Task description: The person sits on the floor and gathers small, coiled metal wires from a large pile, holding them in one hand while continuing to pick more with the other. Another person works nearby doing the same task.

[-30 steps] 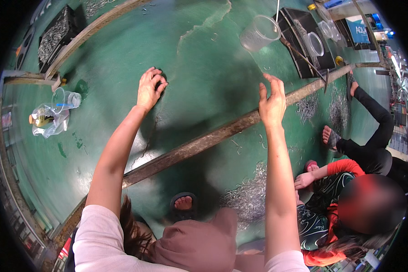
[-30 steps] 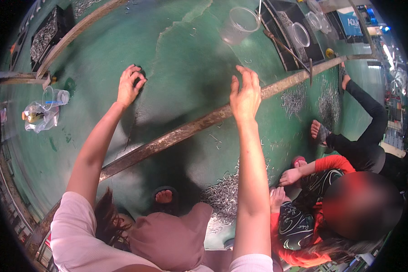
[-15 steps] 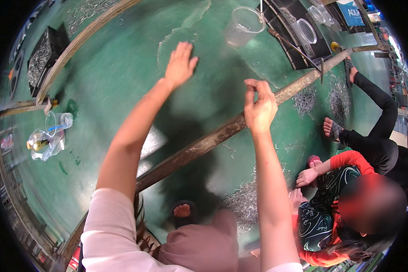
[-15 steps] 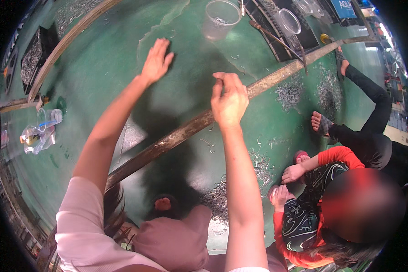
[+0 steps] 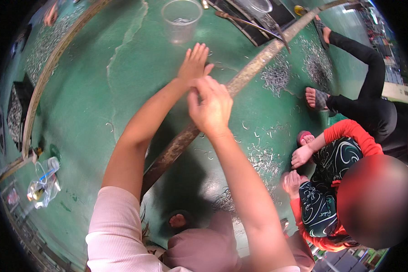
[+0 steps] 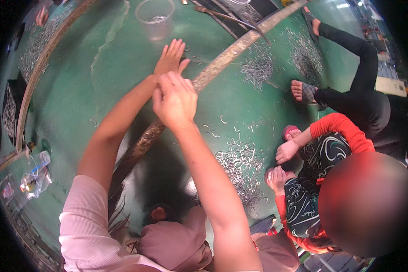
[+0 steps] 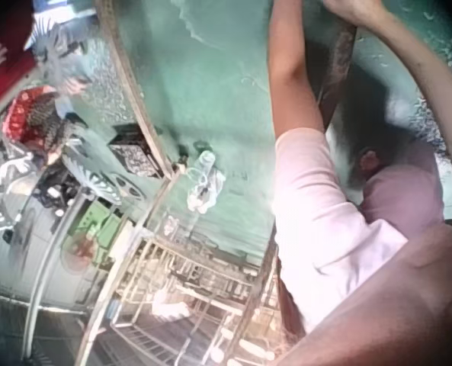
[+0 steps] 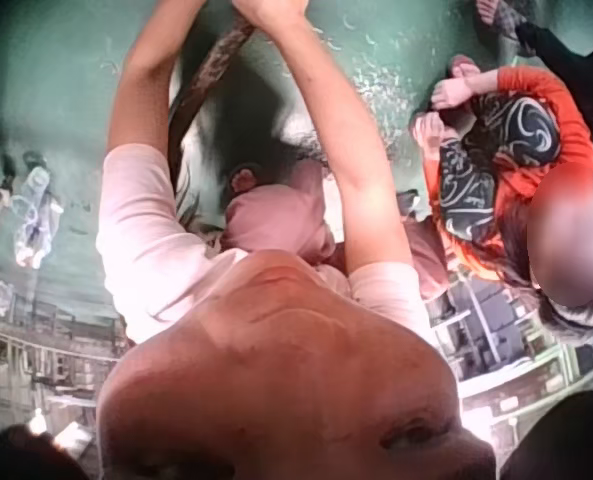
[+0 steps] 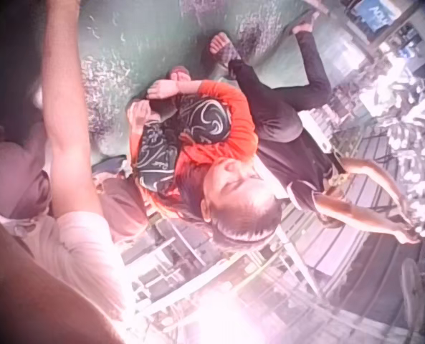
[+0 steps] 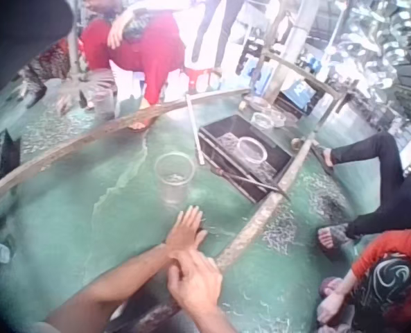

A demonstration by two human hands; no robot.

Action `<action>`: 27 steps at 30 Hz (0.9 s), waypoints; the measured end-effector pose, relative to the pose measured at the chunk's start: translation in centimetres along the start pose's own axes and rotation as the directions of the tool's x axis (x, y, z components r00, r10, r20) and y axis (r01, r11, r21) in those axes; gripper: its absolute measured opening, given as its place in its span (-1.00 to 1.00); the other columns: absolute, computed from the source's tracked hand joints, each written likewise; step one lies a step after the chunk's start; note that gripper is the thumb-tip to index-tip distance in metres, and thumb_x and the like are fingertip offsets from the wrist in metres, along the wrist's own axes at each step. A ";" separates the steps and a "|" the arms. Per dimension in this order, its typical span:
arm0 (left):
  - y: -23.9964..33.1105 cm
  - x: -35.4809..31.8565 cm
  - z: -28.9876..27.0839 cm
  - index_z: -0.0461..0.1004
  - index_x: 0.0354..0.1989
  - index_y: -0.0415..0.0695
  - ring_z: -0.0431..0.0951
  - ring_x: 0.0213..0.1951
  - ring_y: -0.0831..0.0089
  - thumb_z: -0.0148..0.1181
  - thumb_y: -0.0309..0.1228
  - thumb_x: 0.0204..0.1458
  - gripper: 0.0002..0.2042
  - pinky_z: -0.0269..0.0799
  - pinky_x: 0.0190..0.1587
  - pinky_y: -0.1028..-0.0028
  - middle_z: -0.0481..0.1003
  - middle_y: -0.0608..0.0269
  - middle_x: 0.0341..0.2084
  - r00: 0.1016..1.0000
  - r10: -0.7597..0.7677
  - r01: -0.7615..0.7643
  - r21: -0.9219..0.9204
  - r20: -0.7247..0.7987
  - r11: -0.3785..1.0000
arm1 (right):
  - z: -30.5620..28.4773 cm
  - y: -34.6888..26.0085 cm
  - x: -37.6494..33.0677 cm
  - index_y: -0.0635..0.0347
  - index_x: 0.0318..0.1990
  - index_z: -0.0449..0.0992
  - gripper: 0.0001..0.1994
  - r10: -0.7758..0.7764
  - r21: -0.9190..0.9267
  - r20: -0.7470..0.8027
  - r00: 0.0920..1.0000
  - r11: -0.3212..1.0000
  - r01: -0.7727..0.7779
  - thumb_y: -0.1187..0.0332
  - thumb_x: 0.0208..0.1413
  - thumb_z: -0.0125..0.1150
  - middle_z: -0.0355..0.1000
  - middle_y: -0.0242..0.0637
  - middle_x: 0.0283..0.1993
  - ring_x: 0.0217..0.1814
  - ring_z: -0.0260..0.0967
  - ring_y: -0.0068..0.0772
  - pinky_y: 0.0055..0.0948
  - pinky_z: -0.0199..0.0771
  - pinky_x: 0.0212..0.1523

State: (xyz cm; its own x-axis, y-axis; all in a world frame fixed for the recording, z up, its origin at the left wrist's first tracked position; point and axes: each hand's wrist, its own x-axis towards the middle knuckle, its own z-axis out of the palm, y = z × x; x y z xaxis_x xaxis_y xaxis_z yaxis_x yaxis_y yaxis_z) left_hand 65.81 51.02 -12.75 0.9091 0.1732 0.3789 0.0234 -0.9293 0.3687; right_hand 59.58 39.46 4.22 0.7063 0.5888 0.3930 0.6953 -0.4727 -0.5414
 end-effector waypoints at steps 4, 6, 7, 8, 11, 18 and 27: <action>4.1 1.9 0.0 0.01 0.25 -0.24 -0.09 0.33 0.23 -0.15 -0.14 0.14 -0.42 -0.19 0.31 0.15 0.00 0.08 0.28 0.955 0.195 -0.182 -0.080 0.223 0.980 | -0.3 1.0 -0.2 0.09 -0.44 0.40 -0.83 -0.013 0.049 -0.046 0.999 0.999 0.015 0.52 -0.30 0.14 0.31 -0.34 -0.46 -0.37 0.34 -0.27 -0.31 0.29 -0.33; 7.4 -1.9 -1.6 0.01 0.26 -0.17 -0.08 0.33 0.27 -0.17 -0.15 0.16 -0.45 -0.19 0.32 0.18 -0.01 0.13 0.29 0.906 0.327 -0.045 -0.709 0.268 0.703 | -0.1 1.4 -0.5 0.10 -0.44 0.40 -0.82 -0.004 0.099 -0.056 0.998 0.995 0.010 0.53 -0.31 0.15 0.31 -0.34 -0.46 -0.36 0.34 -0.27 -0.31 0.29 -0.32; 7.5 -3.7 -2.4 0.01 0.27 -0.13 -0.06 0.33 0.29 -0.17 -0.16 0.16 -0.47 -0.16 0.31 0.21 -0.01 0.16 0.29 0.873 0.415 -0.075 -0.769 0.258 0.635 | 0.4 0.8 -0.2 0.09 -0.43 0.44 -0.84 -0.015 0.141 -0.075 0.997 0.990 0.026 0.54 -0.25 0.13 0.34 -0.37 -0.50 -0.39 0.35 -0.28 -0.31 0.29 -0.34; 8.7 -5.3 -2.5 0.01 0.27 -0.09 -0.05 0.32 0.32 -0.17 -0.17 0.17 -0.48 -0.14 0.31 0.24 -0.01 0.19 0.29 0.827 0.511 -0.091 -0.840 0.235 0.535 | 0.4 0.8 -0.1 0.09 -0.43 0.44 -0.85 -0.020 0.139 -0.086 0.996 0.990 0.031 0.54 -0.25 0.13 0.34 -0.37 -0.50 -0.39 0.36 -0.29 -0.31 0.29 -0.34; 8.3 -8.6 -5.6 0.06 0.24 -0.09 0.08 0.26 0.32 -0.08 -0.24 0.13 -0.50 0.04 0.23 0.29 0.08 0.15 0.23 0.744 0.540 -0.226 -0.613 0.393 0.757 | 0.0 1.2 -0.5 0.09 -0.44 0.44 -0.86 0.001 0.125 -0.084 0.996 0.992 0.010 0.53 -0.25 0.14 0.35 -0.38 -0.49 -0.38 0.35 -0.30 -0.32 0.29 -0.32; -9.3 -20.3 -15.9 0.11 0.22 -0.17 -0.06 0.30 0.01 -0.11 -0.36 0.11 -0.54 -0.19 0.27 0.09 0.08 0.00 0.23 0.928 -0.353 0.370 0.209 -0.116 0.905 | 0.4 1.1 -0.7 0.07 -0.45 0.45 -0.88 0.027 0.067 -0.059 0.998 0.997 -0.023 0.48 -0.23 0.15 0.36 -0.39 -0.47 -0.35 0.35 -0.31 -0.33 0.30 -0.27; 8.4 -16.4 -13.4 0.15 0.22 -0.10 0.02 0.29 0.10 0.03 -0.36 0.00 -0.46 -0.07 0.27 0.12 0.12 0.02 0.20 0.794 0.371 -0.190 -0.383 0.481 0.904 | -1.1 1.6 -0.7 0.08 -0.37 0.48 -0.85 0.016 0.017 0.113 0.993 1.000 -0.018 0.47 -0.18 0.13 0.41 -0.34 -0.34 -0.23 0.37 -0.29 -0.29 0.33 -0.18</action>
State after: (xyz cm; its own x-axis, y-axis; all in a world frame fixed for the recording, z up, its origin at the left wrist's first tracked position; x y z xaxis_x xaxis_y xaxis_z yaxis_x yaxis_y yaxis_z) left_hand 45.54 44.76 -4.45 0.9310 -0.3639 0.0292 -0.3107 -0.7478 0.5867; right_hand 60.35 37.57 3.90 0.6975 0.6519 0.2976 0.6802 -0.4716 -0.5611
